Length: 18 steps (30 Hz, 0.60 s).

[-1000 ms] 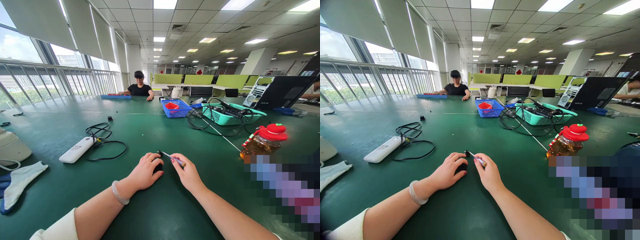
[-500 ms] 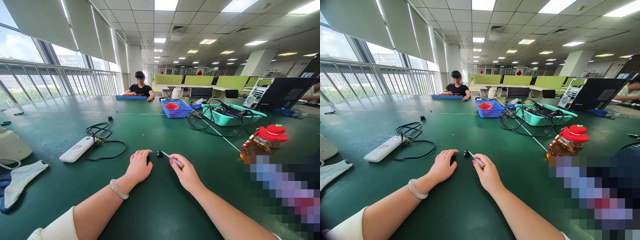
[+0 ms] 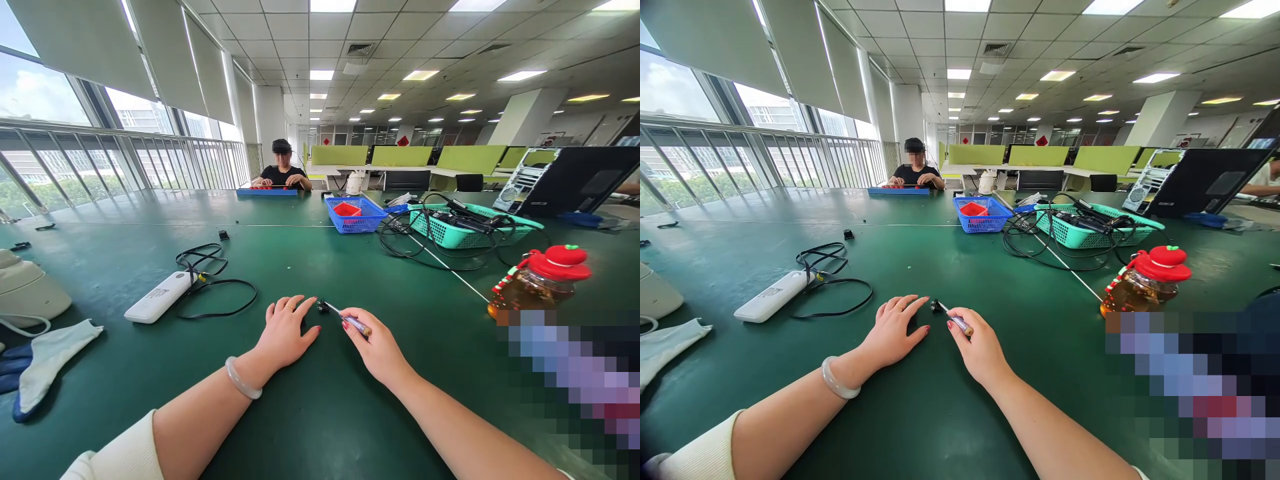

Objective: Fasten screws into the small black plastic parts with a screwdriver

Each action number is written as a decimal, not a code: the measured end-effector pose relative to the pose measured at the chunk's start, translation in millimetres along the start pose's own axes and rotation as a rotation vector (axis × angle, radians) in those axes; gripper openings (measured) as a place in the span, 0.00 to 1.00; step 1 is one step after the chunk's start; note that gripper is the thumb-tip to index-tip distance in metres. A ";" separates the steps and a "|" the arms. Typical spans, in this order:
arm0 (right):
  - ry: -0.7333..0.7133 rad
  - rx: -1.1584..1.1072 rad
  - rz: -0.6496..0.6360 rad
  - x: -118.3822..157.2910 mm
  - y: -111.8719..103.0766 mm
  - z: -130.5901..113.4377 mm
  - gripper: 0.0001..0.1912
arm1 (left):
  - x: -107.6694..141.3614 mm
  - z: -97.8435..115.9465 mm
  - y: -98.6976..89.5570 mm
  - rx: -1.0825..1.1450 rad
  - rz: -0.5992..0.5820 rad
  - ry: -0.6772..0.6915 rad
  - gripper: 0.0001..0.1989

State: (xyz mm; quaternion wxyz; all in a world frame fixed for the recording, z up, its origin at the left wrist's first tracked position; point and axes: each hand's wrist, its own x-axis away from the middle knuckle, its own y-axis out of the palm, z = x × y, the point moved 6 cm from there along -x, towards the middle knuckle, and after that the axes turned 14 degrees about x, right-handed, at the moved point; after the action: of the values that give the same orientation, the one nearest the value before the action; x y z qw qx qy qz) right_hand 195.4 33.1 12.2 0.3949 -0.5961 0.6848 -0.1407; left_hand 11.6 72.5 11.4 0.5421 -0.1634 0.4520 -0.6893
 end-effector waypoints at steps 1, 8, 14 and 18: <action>-0.002 -0.003 -0.004 0.2 0.4 -0.3 0.15 | 0.1 -0.1 0.0 0.000 0.003 -0.001 0.29; -0.035 -0.071 -0.091 4.0 1.2 -10.7 0.14 | 0.4 -2.0 1.5 -0.013 -0.016 0.008 0.27; -0.053 -0.119 -0.010 6.5 -12.1 -17.8 0.16 | -0.1 -0.7 2.3 0.007 -0.056 0.017 0.20; -0.068 -0.128 0.064 6.1 -17.6 -16.2 0.15 | -0.5 1.5 1.9 0.017 -0.066 0.022 0.16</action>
State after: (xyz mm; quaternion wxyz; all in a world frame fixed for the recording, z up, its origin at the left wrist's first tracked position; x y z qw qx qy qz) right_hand 196.5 18.5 32.1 0.3833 -0.6022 0.6974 -0.0637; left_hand 14.0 72.2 10.8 0.5153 -0.1660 0.4462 -0.7126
